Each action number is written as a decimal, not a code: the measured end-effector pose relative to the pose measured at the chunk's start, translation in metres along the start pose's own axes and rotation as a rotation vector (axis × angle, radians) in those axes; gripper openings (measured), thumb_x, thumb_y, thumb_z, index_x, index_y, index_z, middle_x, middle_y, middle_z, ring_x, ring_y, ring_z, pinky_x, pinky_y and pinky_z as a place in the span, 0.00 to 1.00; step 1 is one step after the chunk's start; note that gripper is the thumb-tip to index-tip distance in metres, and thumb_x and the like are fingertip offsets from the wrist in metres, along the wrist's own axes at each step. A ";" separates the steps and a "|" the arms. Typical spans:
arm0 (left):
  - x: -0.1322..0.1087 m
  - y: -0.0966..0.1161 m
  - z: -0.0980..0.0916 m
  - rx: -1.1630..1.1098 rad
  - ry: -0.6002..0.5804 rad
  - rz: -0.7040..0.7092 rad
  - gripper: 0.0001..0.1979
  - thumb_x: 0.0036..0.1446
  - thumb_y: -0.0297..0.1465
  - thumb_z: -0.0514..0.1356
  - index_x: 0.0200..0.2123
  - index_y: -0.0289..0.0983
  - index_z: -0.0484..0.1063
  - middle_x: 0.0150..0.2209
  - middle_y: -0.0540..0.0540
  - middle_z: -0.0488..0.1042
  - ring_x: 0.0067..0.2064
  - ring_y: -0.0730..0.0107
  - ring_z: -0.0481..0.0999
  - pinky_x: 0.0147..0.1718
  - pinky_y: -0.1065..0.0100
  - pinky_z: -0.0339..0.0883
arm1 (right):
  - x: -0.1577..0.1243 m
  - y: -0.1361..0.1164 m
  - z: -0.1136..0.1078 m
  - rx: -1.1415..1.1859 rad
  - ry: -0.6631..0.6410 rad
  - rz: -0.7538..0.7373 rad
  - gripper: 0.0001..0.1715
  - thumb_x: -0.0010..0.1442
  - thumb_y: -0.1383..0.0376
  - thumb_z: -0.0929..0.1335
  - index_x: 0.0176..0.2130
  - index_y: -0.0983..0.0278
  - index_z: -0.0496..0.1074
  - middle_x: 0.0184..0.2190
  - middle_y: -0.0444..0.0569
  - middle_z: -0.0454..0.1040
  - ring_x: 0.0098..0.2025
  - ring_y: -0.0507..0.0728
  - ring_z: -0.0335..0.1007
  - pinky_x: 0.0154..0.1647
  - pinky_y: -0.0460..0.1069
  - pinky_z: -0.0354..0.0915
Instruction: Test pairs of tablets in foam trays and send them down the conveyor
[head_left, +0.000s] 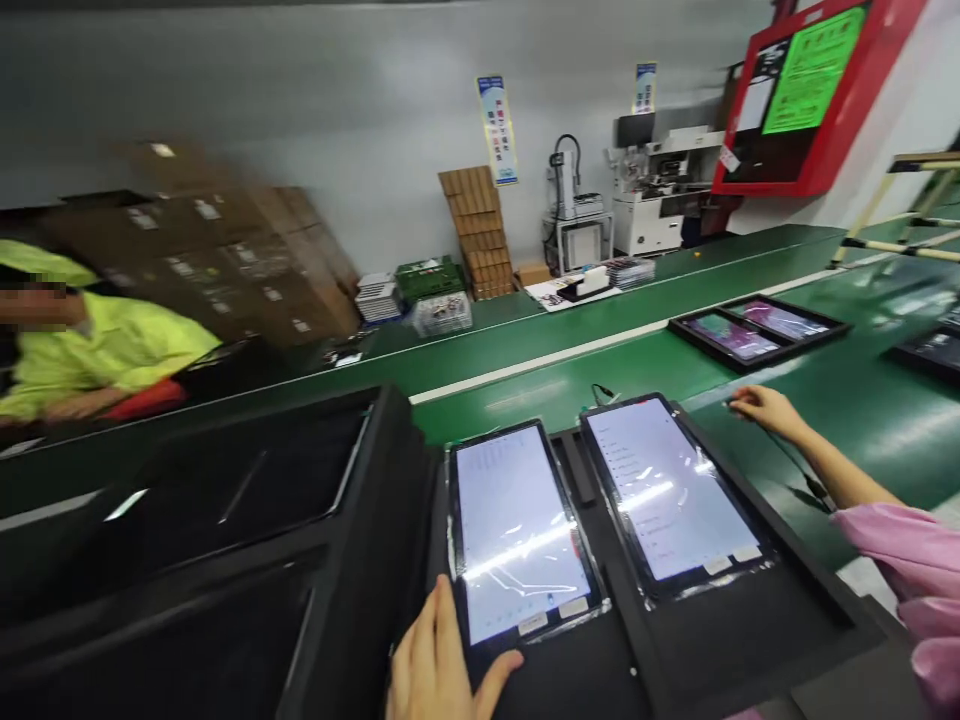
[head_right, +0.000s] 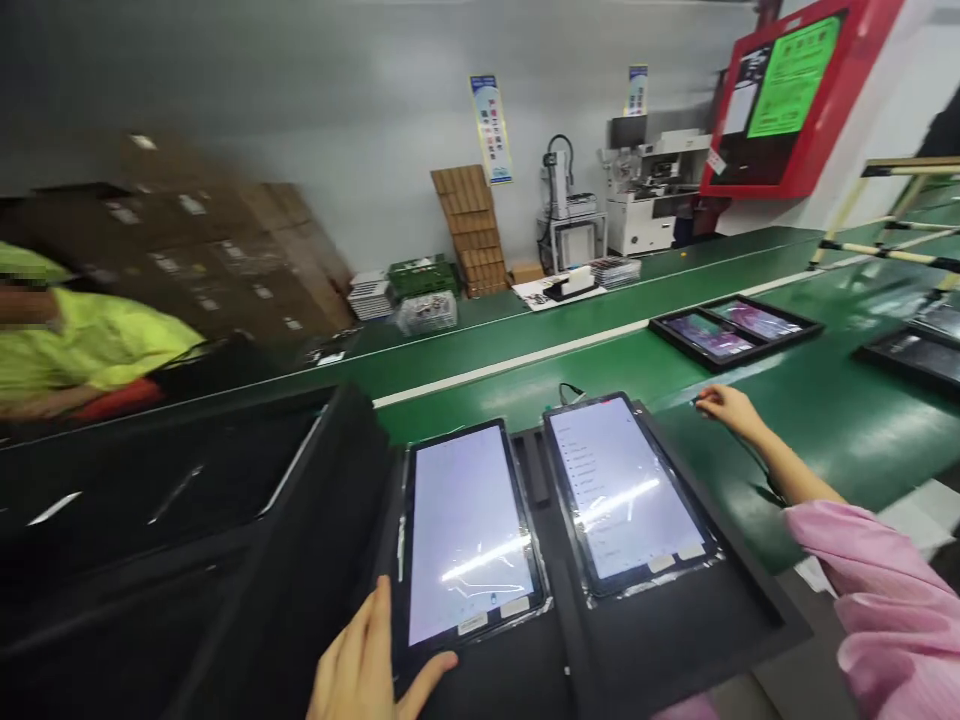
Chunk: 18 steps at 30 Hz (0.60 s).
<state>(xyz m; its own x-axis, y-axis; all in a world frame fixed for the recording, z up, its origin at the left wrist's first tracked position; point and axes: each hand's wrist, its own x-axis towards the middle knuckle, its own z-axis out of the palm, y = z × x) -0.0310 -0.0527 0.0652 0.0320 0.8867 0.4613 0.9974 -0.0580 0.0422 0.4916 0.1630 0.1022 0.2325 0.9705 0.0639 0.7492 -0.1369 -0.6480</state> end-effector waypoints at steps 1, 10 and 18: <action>-0.001 0.003 0.001 0.012 -0.017 -0.021 0.47 0.61 0.44 0.60 0.72 0.33 0.37 0.57 0.34 0.71 0.54 0.49 0.71 0.47 0.55 0.71 | 0.010 -0.021 -0.004 0.051 -0.017 -0.047 0.06 0.61 0.63 0.65 0.33 0.64 0.68 0.28 0.54 0.77 0.26 0.53 0.70 0.34 0.50 0.68; -0.006 0.017 0.003 0.038 -0.126 -0.151 0.40 0.59 0.30 0.61 0.71 0.37 0.47 0.62 0.39 0.69 0.56 0.53 0.68 0.47 0.57 0.70 | 0.048 -0.278 0.089 0.296 -0.559 -0.406 0.08 0.53 0.65 0.73 0.31 0.65 0.71 0.30 0.47 0.79 0.32 0.51 0.75 0.40 0.47 0.70; -0.006 0.019 0.001 0.081 -0.120 -0.148 0.36 0.58 0.28 0.61 0.69 0.36 0.55 0.61 0.40 0.71 0.56 0.53 0.68 0.46 0.58 0.69 | 0.002 -0.350 0.211 0.263 -0.810 -0.401 0.05 0.51 0.71 0.72 0.24 0.68 0.74 0.15 0.39 0.67 0.19 0.46 0.60 0.25 0.43 0.60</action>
<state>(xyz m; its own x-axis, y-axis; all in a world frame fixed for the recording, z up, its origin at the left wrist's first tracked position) -0.0122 -0.0581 0.0621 -0.1125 0.9312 0.3466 0.9936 0.1095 0.0284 0.0989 0.2547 0.1686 -0.5887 0.7915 -0.1643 0.4932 0.1906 -0.8488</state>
